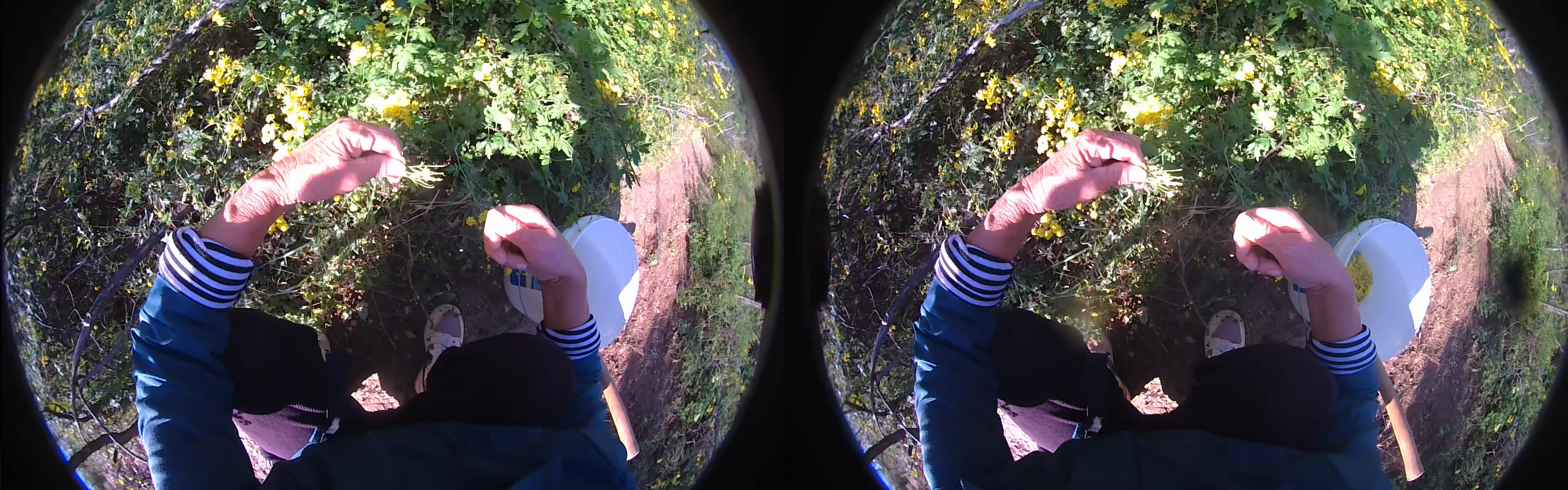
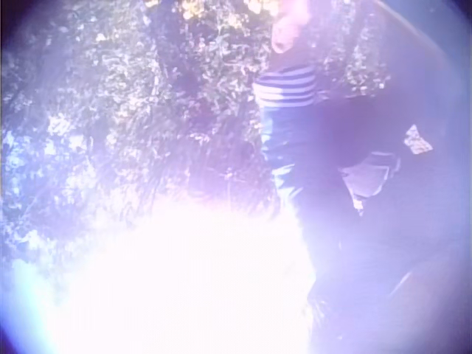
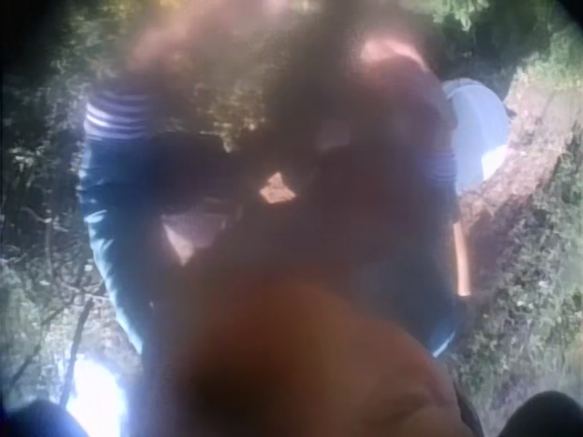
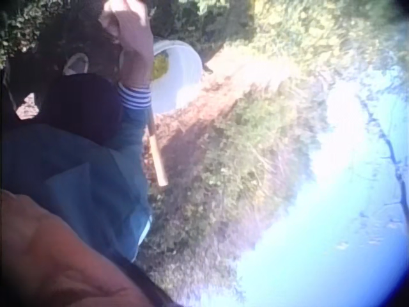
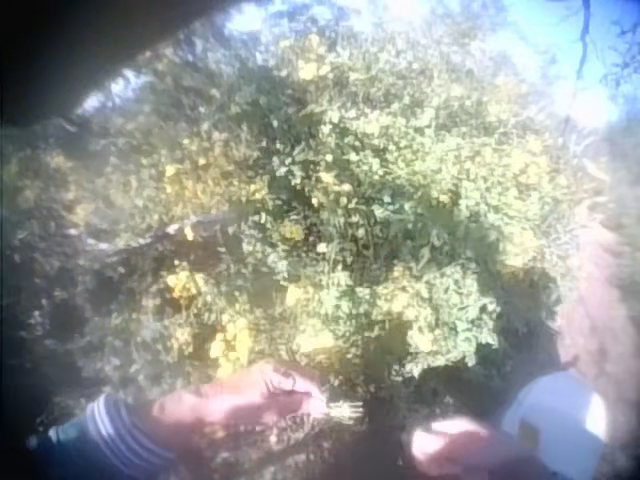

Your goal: The person picks yellow flowers from a bush by hand and places them into a white bucket. They repeatedly reach into the bush, pluck flowers, and deposit them into the bucket.

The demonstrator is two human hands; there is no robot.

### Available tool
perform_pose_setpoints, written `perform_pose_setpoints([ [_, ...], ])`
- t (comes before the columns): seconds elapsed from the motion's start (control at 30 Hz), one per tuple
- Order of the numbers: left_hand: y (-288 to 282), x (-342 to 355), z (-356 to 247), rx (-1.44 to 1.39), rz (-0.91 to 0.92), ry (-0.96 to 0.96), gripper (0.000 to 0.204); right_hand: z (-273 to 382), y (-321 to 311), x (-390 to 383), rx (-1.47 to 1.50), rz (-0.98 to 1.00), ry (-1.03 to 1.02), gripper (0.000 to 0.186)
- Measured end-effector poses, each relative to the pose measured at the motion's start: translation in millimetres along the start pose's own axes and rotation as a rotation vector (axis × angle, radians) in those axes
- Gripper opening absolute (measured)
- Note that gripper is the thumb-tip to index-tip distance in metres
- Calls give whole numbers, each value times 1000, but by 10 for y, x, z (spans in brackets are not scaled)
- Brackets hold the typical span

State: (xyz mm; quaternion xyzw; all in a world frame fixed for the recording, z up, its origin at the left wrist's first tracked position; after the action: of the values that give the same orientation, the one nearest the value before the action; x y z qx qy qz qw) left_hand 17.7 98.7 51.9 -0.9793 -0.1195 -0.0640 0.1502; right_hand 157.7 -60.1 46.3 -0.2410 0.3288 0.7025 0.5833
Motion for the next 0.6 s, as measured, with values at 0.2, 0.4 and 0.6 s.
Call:
perform_pose_setpoints([
  [0.2,88,13,-9,59,122,-103,16,53,-262,-132,567,-115,-361,26],
  [0.4,325,38,-174,420,154,255,6,-197,-794,-687,276,-603,-365,23],
  [0.6,554,41,0,408,295,242,17,-832,-471,-449,-960,-815,133,28],
])
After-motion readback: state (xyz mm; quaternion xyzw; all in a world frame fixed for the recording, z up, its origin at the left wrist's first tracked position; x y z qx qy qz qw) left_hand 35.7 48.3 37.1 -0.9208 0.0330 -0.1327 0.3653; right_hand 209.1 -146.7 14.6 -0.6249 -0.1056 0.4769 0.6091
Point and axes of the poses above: each hand's wrist, its own x-axis towards the middle knuckle, its own y-axis out of the palm, z = x × y, the point moved 6 cm from there along x, towards the middle knuckle, and after that the axes turned 13 degrees about y, right-handed, at the moved point
